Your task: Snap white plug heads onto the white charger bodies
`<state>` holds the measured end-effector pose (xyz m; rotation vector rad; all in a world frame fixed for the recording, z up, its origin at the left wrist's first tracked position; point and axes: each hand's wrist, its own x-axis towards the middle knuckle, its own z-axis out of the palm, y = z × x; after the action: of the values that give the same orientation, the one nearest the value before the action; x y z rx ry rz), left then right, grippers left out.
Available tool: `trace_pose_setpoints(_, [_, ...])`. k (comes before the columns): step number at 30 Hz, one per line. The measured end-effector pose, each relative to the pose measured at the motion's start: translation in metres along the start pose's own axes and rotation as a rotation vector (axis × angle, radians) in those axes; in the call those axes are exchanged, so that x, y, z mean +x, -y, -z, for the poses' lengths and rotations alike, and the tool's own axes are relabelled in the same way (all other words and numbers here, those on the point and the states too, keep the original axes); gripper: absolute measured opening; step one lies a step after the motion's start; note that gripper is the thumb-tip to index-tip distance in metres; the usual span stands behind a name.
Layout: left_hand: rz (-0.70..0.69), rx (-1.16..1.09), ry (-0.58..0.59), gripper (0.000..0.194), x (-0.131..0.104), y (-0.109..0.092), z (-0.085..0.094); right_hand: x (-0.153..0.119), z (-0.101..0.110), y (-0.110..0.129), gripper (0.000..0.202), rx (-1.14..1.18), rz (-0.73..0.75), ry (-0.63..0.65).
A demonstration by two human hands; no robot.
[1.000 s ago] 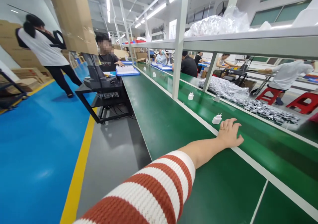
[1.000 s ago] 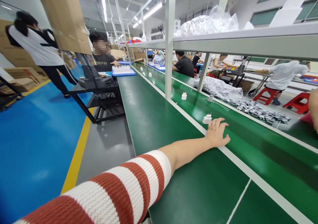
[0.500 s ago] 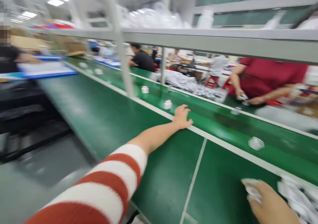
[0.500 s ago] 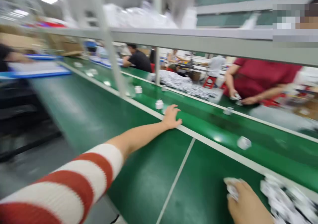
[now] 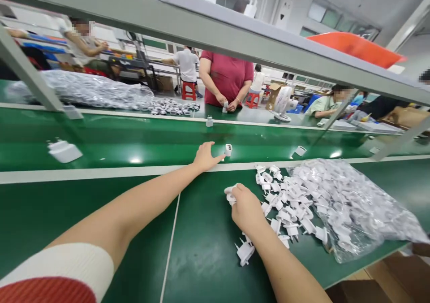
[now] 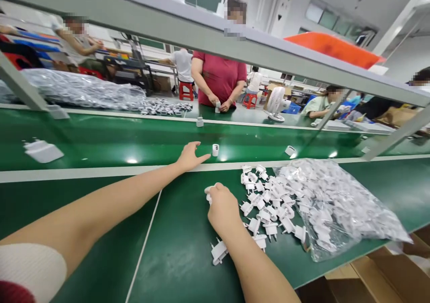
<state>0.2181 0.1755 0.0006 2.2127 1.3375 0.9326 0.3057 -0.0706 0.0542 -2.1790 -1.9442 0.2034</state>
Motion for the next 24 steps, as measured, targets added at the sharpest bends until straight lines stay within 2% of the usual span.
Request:
trace_pose_setpoints(2, [0.070, 0.005, 0.026, 0.072, 0.003, -0.022, -0.028, 0.000, -0.003, 0.002, 0.056, 0.006, 0.024, -0.010])
trace_pose_setpoints(4, [0.140, 0.018, 0.038, 0.063, 0.005, -0.037, -0.044, 0.000, -0.007, 0.004, 0.057, 0.030, 0.042, -0.001])
trace_pose_setpoints(7, [0.189, 0.028, 0.057, 0.039, 0.007, -0.045, -0.047, 0.000, -0.010, 0.003, 0.054, 0.066, 0.039, 0.010])
trace_pose_setpoints(9, [0.202, 0.024, 0.057, 0.033, 0.007, -0.045, -0.041, 0.000, -0.009, 0.002, 0.052, 0.083, 0.029, -0.001])
trace_pose_setpoints(12, [0.190, 0.002, 0.046, 0.033, -0.003, -0.042, -0.027, 0.001, -0.003, 0.000, 0.053, 0.144, 0.006, -0.024])
trace_pose_setpoints(14, [0.151, -0.027, 0.055, 0.033, -0.020, -0.037, -0.014, 0.001, 0.000, -0.003, 0.056, 0.208, -0.017, -0.023])
trace_pose_setpoints(17, [0.077, -0.073, 0.100, 0.031, -0.057, -0.022, 0.014, 0.002, 0.000, -0.008, 0.056, 0.326, -0.059, 0.003])
trace_pose_setpoints(21, [0.005, -0.102, 0.146, 0.036, -0.117, 0.006, 0.065, 0.006, -0.005, -0.011, 0.058, 0.527, -0.117, 0.028])
trace_pose_setpoints(24, [-0.049, -0.128, 0.200, 0.039, -0.156, 0.018, 0.095, 0.009, -0.008, -0.008, 0.047, 0.688, -0.135, 0.062])
